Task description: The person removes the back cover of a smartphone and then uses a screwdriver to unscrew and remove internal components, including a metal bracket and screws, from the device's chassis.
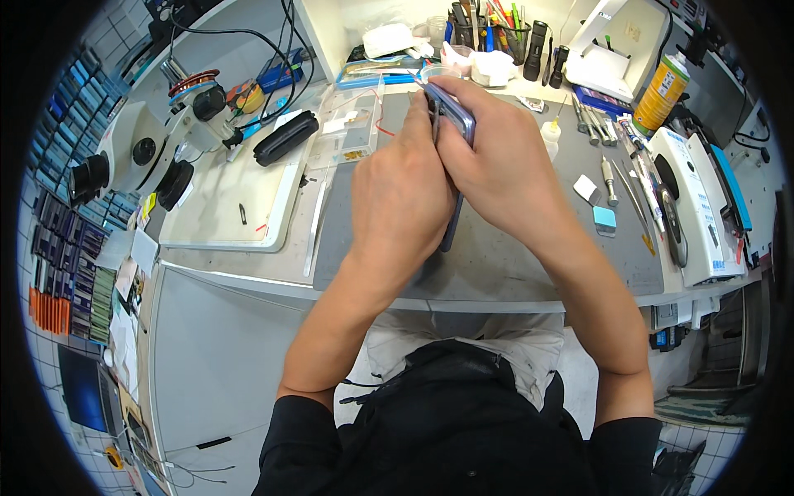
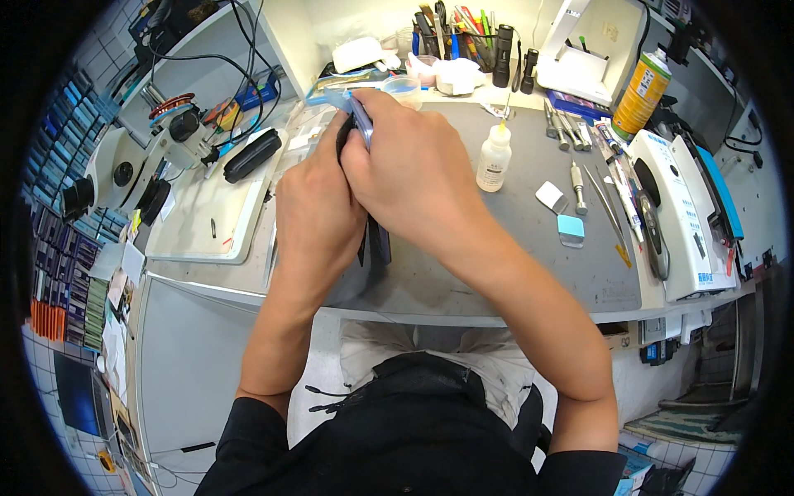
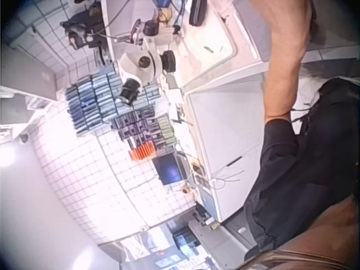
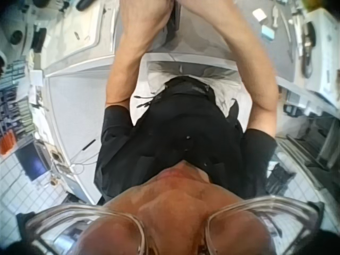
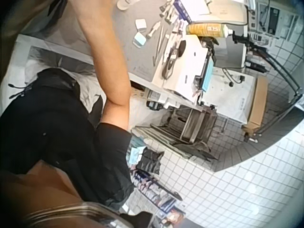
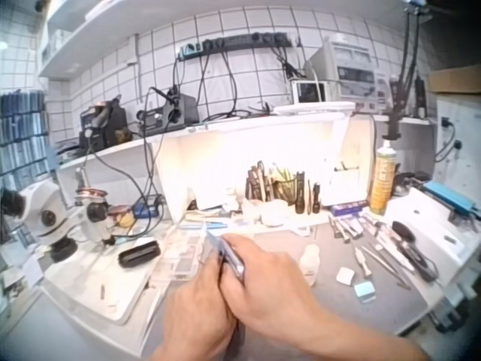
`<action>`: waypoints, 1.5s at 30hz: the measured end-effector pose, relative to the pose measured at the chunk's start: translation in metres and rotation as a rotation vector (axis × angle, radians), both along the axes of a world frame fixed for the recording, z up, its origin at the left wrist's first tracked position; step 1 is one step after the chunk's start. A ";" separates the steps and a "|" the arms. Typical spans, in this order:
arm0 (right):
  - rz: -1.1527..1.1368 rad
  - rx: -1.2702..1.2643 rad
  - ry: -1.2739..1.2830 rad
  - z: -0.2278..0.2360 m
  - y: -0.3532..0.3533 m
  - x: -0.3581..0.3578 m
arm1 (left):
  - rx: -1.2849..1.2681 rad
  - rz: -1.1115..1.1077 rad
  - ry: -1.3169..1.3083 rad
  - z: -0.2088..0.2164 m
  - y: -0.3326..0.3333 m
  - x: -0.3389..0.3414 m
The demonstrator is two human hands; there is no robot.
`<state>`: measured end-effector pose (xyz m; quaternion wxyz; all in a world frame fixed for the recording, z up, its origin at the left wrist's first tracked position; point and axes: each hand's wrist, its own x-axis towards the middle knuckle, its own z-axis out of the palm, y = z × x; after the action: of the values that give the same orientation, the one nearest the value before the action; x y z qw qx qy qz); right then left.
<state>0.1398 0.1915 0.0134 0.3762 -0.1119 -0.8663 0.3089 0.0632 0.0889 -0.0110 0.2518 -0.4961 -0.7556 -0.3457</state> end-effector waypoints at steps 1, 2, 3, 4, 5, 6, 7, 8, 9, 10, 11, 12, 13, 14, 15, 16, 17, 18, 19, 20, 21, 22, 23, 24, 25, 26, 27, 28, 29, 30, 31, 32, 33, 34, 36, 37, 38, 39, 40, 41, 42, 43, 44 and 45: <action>-0.008 -0.011 0.006 -0.001 -0.002 -0.002 | 0.011 -0.002 -0.002 0.000 0.000 -0.001; -0.016 -0.023 0.012 -0.002 -0.003 -0.003 | 0.022 -0.003 -0.003 -0.001 0.000 -0.001; -0.024 -0.004 0.032 -0.003 -0.003 -0.004 | 0.024 -0.005 0.008 -0.001 0.000 -0.002; -0.029 0.015 0.053 -0.004 -0.003 -0.006 | 0.025 -0.004 0.020 -0.001 0.000 -0.003; -0.034 0.033 0.074 -0.005 -0.003 -0.007 | 0.026 -0.003 0.032 -0.002 0.000 -0.004; -0.039 0.037 0.078 -0.006 -0.002 -0.008 | 0.024 0.000 0.028 -0.001 0.000 -0.004; -0.042 0.040 0.081 -0.007 -0.002 -0.008 | 0.022 0.006 0.024 -0.001 0.000 -0.003; -0.045 0.044 0.085 -0.007 -0.001 -0.009 | 0.021 0.011 0.020 -0.001 0.000 -0.003; -0.043 0.031 0.080 -0.007 -0.001 -0.009 | 0.023 0.012 0.023 -0.001 0.001 -0.003; -0.043 0.018 0.077 -0.006 -0.002 -0.009 | 0.025 0.012 0.026 -0.002 0.001 -0.004; -0.043 0.004 0.073 -0.006 -0.002 -0.009 | 0.026 0.012 0.029 -0.003 0.001 -0.004; -0.051 0.024 0.104 -0.008 -0.001 -0.010 | 0.023 0.025 0.028 -0.002 0.002 -0.003; -0.058 0.044 0.135 -0.012 0.001 -0.013 | 0.020 0.039 0.027 -0.002 0.002 -0.001; -0.065 0.064 0.167 -0.014 0.002 -0.014 | 0.017 0.052 0.025 -0.002 0.002 0.000; -0.056 0.053 0.164 -0.014 0.002 -0.014 | 0.024 0.042 0.028 -0.002 0.002 0.001; -0.047 0.042 0.161 -0.014 0.003 -0.013 | 0.032 0.032 0.030 -0.002 0.001 0.001; -0.037 0.032 0.159 -0.014 0.003 -0.012 | 0.039 0.023 0.032 -0.002 0.000 0.001; -0.025 0.019 0.169 -0.014 0.003 -0.013 | 0.040 0.023 0.017 -0.001 0.000 0.000; -0.017 0.007 0.178 -0.014 0.003 -0.013 | 0.041 0.019 0.000 -0.001 0.000 0.001; -0.010 -0.006 0.187 -0.014 0.004 -0.012 | 0.042 0.015 -0.017 0.000 0.000 0.001; 0.016 -0.037 0.159 -0.014 0.004 -0.011 | 0.037 0.008 -0.041 0.000 0.000 0.001; 0.043 -0.068 0.135 -0.012 0.005 -0.009 | 0.033 0.002 -0.062 0.001 -0.001 -0.001; 0.070 -0.098 0.110 -0.010 0.006 -0.007 | 0.029 -0.004 -0.083 0.002 -0.002 -0.003; 0.092 -0.114 0.102 -0.008 0.008 -0.005 | 0.022 -0.029 -0.105 0.003 -0.003 -0.007; 0.118 -0.130 0.091 -0.005 0.009 -0.002 | 0.015 -0.051 -0.128 0.003 -0.005 -0.010; 0.143 -0.146 0.081 -0.004 0.011 0.000 | 0.007 -0.074 -0.151 0.003 -0.006 -0.012; 0.150 -0.167 0.073 -0.004 0.011 0.001 | 0.011 -0.084 -0.177 0.004 -0.007 -0.012; 0.158 -0.188 0.066 -0.004 0.011 0.002 | 0.015 -0.094 -0.202 0.005 -0.007 -0.012; 0.166 -0.208 0.059 -0.004 0.012 0.002 | 0.020 -0.104 -0.227 0.006 -0.008 -0.012; 0.169 -0.195 0.025 -0.003 0.014 0.002 | 0.031 -0.124 -0.230 0.007 -0.009 -0.013; 0.170 -0.182 -0.011 -0.003 0.017 0.002 | 0.042 -0.144 -0.235 0.007 -0.009 -0.014; 0.172 -0.168 -0.048 -0.003 0.018 0.002 | 0.053 -0.164 -0.239 0.007 -0.010 -0.015; 0.175 -0.172 -0.056 -0.002 0.019 0.003 | 0.044 -0.172 -0.239 0.007 -0.011 -0.016; 0.179 -0.176 -0.064 -0.001 0.019 0.005 | 0.035 -0.179 -0.239 0.008 -0.012 -0.016; 0.193 -0.170 -0.064 -0.001 0.020 0.006 | 0.021 -0.214 -0.280 0.009 -0.015 -0.019; 0.205 -0.159 -0.056 -0.002 0.022 0.006 | 0.016 -0.241 -0.321 0.010 -0.017 -0.020; 0.217 -0.148 -0.048 -0.003 0.023 0.006 | 0.012 -0.268 -0.362 0.011 -0.019 -0.021; 0.238 -0.151 -0.051 -0.003 0.024 0.006 | 0.007 -0.283 -0.396 0.011 -0.020 -0.023; 0.253 -0.153 -0.054 -0.004 0.027 0.006 | 0.002 -0.304 -0.431 0.011 -0.020 -0.024; 0.268 -0.155 -0.057 -0.005 0.030 0.006 | -0.003 -0.324 -0.465 0.010 -0.021 -0.026; 0.285 -0.161 -0.046 -0.007 0.034 0.005 | -0.035 -0.336 -0.482 0.010 -0.021 -0.029; 0.311 -0.168 -0.033 -0.009 0.036 0.004 | -0.067 -0.340 -0.498 0.012 -0.025 -0.032; 0.336 -0.175 -0.021 -0.011 0.039 0.003 | -0.099 -0.344 -0.514 0.014 -0.027 -0.034; 0.348 -0.167 0.009 -0.013 0.041 0.001 | -0.102 -0.362 -0.520 0.016 -0.029 -0.037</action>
<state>0.1407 0.2327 0.0001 0.3100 0.0103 -0.8423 0.4407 0.0264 0.0598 0.0046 -0.0407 -0.5295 -0.7105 -0.4618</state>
